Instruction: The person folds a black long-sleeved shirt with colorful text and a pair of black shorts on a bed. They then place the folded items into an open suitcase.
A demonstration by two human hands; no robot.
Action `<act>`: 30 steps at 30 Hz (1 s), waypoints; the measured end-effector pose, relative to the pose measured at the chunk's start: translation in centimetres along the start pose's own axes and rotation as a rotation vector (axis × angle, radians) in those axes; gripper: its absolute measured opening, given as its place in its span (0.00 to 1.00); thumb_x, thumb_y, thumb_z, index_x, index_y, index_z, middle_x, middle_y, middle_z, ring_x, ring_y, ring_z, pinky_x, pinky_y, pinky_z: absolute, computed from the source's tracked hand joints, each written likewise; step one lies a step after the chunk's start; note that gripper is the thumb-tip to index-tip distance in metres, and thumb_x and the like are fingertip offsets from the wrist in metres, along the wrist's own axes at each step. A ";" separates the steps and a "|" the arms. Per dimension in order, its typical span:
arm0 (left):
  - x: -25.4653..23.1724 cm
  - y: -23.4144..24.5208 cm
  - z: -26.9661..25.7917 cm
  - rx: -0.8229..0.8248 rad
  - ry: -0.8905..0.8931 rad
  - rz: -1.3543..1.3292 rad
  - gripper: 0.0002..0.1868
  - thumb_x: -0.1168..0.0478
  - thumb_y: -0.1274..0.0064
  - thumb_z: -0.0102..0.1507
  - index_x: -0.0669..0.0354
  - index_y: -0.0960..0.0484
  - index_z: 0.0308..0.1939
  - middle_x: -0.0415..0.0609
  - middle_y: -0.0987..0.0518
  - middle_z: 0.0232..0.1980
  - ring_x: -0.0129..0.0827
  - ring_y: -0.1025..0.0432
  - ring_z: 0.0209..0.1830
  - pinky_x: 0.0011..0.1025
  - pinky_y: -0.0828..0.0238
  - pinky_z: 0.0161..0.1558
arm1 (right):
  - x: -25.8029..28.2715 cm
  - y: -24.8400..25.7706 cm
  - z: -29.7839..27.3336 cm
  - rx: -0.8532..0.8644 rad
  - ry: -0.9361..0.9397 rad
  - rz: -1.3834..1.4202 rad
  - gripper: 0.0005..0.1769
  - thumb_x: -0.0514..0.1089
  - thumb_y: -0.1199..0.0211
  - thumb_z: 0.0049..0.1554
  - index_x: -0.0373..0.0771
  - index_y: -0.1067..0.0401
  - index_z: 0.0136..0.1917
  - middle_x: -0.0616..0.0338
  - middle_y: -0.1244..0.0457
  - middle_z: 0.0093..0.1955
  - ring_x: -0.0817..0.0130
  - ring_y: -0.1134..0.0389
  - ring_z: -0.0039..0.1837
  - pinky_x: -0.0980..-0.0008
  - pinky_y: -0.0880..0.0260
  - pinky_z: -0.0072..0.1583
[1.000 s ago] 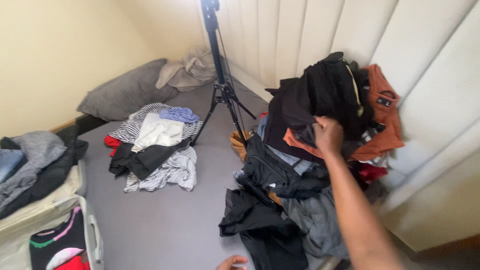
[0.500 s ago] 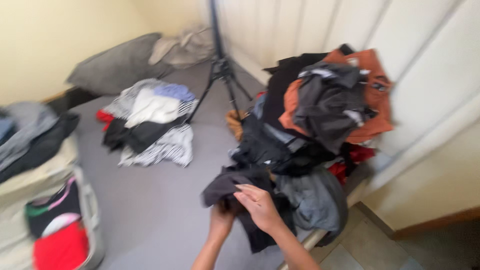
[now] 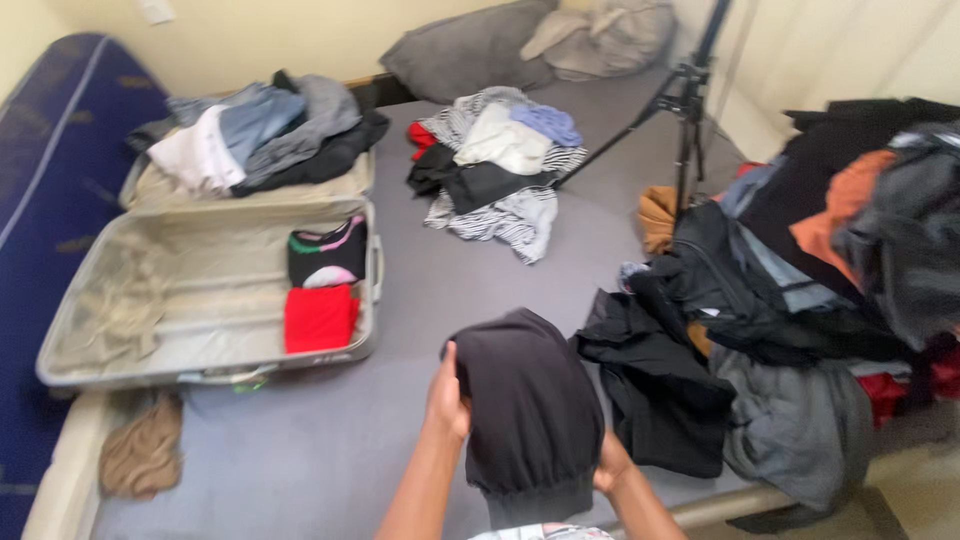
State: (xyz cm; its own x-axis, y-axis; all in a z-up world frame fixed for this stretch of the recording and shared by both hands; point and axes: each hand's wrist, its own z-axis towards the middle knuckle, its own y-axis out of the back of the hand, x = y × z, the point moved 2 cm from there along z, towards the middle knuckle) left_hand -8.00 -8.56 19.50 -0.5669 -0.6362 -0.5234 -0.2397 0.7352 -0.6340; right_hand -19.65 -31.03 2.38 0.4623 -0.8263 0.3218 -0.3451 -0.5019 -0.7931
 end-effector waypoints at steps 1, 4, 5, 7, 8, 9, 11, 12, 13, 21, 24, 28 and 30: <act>-0.9 0.7 -0.2 0.034 -0.019 0.037 0.39 0.38 0.55 0.65 0.66 0.29 0.68 0.57 0.25 0.69 0.46 0.32 0.69 0.46 0.37 0.69 | 0.2 -1.6 -0.6 0.075 0.042 0.045 0.39 0.66 0.46 0.56 0.34 0.30 0.67 0.50 0.32 0.65 0.57 0.28 0.62 0.53 0.28 0.64; -2.5 2.1 -1.2 0.094 -0.195 0.401 0.56 0.32 0.44 0.56 0.63 0.45 0.75 0.58 0.37 0.75 0.45 0.40 0.75 0.42 0.44 0.71 | 3.2 -7.5 -1.9 0.014 0.090 -0.014 0.33 0.60 0.43 0.61 0.31 0.28 0.66 0.49 0.32 0.64 0.61 0.27 0.60 0.59 0.27 0.63; -2.0 2.4 -2.0 0.084 -0.325 0.690 0.64 0.33 0.36 0.51 0.61 0.57 0.77 0.57 0.45 0.77 0.44 0.46 0.77 0.41 0.47 0.72 | 3.7 -9.5 -2.2 -0.002 0.075 -0.049 0.31 0.59 0.41 0.60 0.32 0.27 0.64 0.49 0.31 0.61 0.60 0.27 0.57 0.58 0.26 0.61; -0.6 2.4 -3.9 0.196 -0.475 1.151 0.75 0.39 0.25 0.46 0.60 0.62 0.81 0.61 0.57 0.81 0.47 0.60 0.81 0.42 0.58 0.75 | 4.2 -13.1 -2.4 -0.034 0.048 -0.116 0.26 0.58 0.37 0.58 0.35 0.24 0.58 0.50 0.30 0.53 0.56 0.27 0.50 0.56 0.25 0.55; 0.2 2.0 -4.8 0.321 -0.494 1.319 0.76 0.42 0.20 0.46 0.63 0.56 0.83 0.66 0.62 0.82 0.52 0.69 0.84 0.43 0.65 0.76 | 4.0 -14.5 -2.2 -0.111 0.077 -0.160 0.25 0.57 0.35 0.58 0.35 0.24 0.56 0.51 0.30 0.51 0.57 0.27 0.49 0.56 0.25 0.55; 1.0 1.4 -5.5 0.385 -0.470 1.265 0.72 0.43 0.22 0.45 0.62 0.53 0.82 0.63 0.54 0.81 0.49 0.61 0.82 0.41 0.59 0.75 | 3.3 -15.6 -2.0 -0.189 0.106 -0.204 0.23 0.56 0.34 0.57 0.35 0.24 0.55 0.52 0.30 0.49 0.58 0.27 0.49 0.55 0.25 0.54; 2.4 0.2 -7.2 0.512 -0.427 1.155 0.66 0.44 0.26 0.44 0.59 0.46 0.78 0.55 0.38 0.77 0.41 0.43 0.78 0.36 0.47 0.73 | 2.7 -17.0 -2.2 -0.223 0.165 -0.291 0.23 0.53 0.31 0.56 0.33 0.26 0.55 0.52 0.31 0.48 0.60 0.28 0.48 0.56 0.26 0.53; 1.9 -0.1 -7.5 0.500 -0.426 1.153 0.62 0.45 0.27 0.45 0.60 0.42 0.77 0.55 0.33 0.74 0.40 0.39 0.75 0.35 0.43 0.72 | 2.6 -17.5 -2.6 -0.178 0.194 -0.333 0.24 0.51 0.29 0.55 0.31 0.28 0.57 0.51 0.31 0.49 0.60 0.28 0.49 0.57 0.26 0.52; 1.3 -0.4 -7.6 0.489 -0.426 1.152 0.57 0.47 0.28 0.46 0.60 0.38 0.75 0.55 0.28 0.70 0.40 0.34 0.72 0.34 0.39 0.70 | 2.7 -18.1 -2.8 -0.132 0.224 -0.374 0.27 0.49 0.27 0.55 0.30 0.30 0.59 0.50 0.32 0.50 0.60 0.28 0.49 0.58 0.26 0.52; -3.0 -0.1 -6.0 0.374 -0.321 1.207 0.33 0.40 0.42 0.62 0.62 0.23 0.60 0.52 0.19 0.51 0.31 0.28 0.51 0.32 0.32 0.54 | 6.6 -20.9 -5.9 0.071 0.327 -0.559 0.56 0.24 0.31 0.38 0.49 0.46 0.77 0.48 0.35 0.65 0.64 0.28 0.55 0.65 0.26 0.54; -4.6 -0.1 -4.8 0.241 -0.311 1.397 0.37 0.33 0.52 0.67 0.70 0.16 0.46 0.57 0.20 0.37 0.34 0.30 0.37 0.35 0.31 0.41 | 8.9 -20.5 -5.8 -0.040 0.462 -0.891 0.43 0.21 0.38 0.39 0.39 0.29 0.68 0.47 0.28 0.57 0.66 0.29 0.52 0.66 0.30 0.50; -6.2 -0.2 -5.6 0.302 -0.178 1.546 0.37 0.33 0.51 0.66 0.72 0.18 0.42 0.47 0.21 0.34 0.29 0.29 0.37 0.32 0.29 0.41 | 10.8 -20.9 -6.1 -0.521 0.744 -1.550 0.18 0.27 0.39 0.51 0.39 0.19 0.52 0.53 0.26 0.43 0.69 0.27 0.45 0.70 0.29 0.50; -6.3 -0.4 -5.5 0.358 -0.059 1.501 0.38 0.31 0.55 0.67 0.68 0.17 0.45 0.43 0.19 0.39 0.26 0.27 0.41 0.29 0.30 0.46 | 10.6 -22.0 -5.7 -0.385 1.240 -1.653 0.14 0.28 0.41 0.50 0.40 0.24 0.48 0.55 0.27 0.49 0.68 0.28 0.51 0.69 0.31 0.54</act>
State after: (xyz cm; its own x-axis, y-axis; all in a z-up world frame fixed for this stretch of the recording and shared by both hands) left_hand -8.66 -3.49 26.19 -0.0724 0.5977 -0.7984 0.7036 0.5980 0.3839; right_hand -11.85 -30.20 26.19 -0.1587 0.7245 0.6708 -0.4680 -0.6534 0.5950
